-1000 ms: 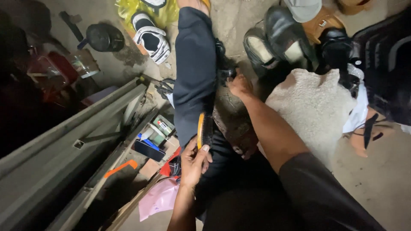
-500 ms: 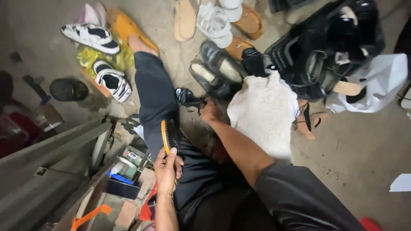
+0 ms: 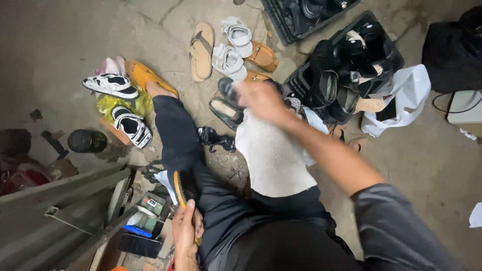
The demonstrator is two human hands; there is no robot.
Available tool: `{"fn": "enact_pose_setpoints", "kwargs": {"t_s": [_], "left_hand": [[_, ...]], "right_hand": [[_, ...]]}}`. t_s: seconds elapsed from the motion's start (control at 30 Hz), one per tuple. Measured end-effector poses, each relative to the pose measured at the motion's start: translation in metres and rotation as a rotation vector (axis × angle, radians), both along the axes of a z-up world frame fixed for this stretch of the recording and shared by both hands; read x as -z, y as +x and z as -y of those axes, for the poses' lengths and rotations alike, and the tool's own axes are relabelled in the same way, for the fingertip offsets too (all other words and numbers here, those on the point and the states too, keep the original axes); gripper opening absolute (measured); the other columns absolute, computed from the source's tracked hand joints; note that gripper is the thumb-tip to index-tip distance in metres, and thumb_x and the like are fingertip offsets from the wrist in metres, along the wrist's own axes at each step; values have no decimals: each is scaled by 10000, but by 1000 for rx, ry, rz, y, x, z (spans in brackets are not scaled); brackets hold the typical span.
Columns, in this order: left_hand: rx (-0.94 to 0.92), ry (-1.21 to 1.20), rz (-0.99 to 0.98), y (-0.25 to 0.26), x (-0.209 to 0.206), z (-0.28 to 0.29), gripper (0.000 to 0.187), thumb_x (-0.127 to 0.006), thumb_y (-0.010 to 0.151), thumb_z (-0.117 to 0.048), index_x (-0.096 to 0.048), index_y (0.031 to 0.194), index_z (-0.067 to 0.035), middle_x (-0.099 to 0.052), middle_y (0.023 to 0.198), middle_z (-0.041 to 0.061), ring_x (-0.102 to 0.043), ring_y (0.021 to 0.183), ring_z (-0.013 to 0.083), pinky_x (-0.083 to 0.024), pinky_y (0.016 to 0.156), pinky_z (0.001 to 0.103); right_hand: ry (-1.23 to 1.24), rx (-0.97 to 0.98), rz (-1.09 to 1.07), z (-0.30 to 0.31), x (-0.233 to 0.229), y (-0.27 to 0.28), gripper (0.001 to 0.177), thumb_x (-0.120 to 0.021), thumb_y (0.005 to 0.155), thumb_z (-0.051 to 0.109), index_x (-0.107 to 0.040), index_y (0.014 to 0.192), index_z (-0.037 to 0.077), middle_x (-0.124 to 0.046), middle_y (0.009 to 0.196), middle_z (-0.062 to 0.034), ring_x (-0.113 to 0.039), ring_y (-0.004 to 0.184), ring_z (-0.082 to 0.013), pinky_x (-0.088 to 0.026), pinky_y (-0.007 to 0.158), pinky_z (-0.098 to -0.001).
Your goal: The person sits on the floor and cleans a black shoe using a wooden mallet and a brush. They repeatedly strike the shoe with the mallet, then brush the surface, and finally place the shoe aside.
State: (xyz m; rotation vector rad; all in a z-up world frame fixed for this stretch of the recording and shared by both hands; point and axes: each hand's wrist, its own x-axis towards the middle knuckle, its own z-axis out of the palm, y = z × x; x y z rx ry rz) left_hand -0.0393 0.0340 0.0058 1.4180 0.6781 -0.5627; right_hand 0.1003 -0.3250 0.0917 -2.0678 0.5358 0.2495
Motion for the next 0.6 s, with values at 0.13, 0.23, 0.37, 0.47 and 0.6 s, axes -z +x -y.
{"fn": "enact_pose_setpoints", "kwargs": {"t_s": [0.13,0.23,0.37,0.47,0.6], "left_hand": [[95,111,-18,-3,8,-11,345,-644,1001,-249,-488,754,-65,-415,473,70,-284,296,130,-219,271,294],[50,161,-15,1,12,-8,301,-648,994,-263,-552,803,-51,-412,475,78,-297,323,116,-226,280,283],[51,210,26,12,19,-5,393,-634,984,-272,-494,698,-42,-429,451,92,-290,276,140,-217,234,290],[81,306,12,22,17,-3,534,-615,959,-332,-476,548,-20,-382,361,118,-302,233,183,-230,238,307],[201,404,58,18,57,-34,702,-513,980,-405,-518,391,-24,-440,288,126,-410,225,216,-320,312,294]], "right_hand": [[-285,-19,0,88,7,1,592,-317,1078,488,-543,1410,54,-631,1303,-221,-612,1165,-384,-501,967,-557],[-317,-37,-64,134,6,10,248,-518,1084,268,-561,1278,122,-668,1272,-132,-675,1087,-329,-558,938,-539],[-454,-61,-27,206,55,34,317,-571,1088,276,-572,1319,58,-696,1184,-206,-670,1037,-386,-539,913,-565],[-680,-17,220,264,102,61,257,-689,1051,285,-641,1201,83,-722,1136,-150,-682,965,-411,-507,774,-542],[-693,103,216,300,123,106,333,-704,1105,333,-668,1223,24,-720,1129,-232,-673,984,-449,-507,753,-543]]}}
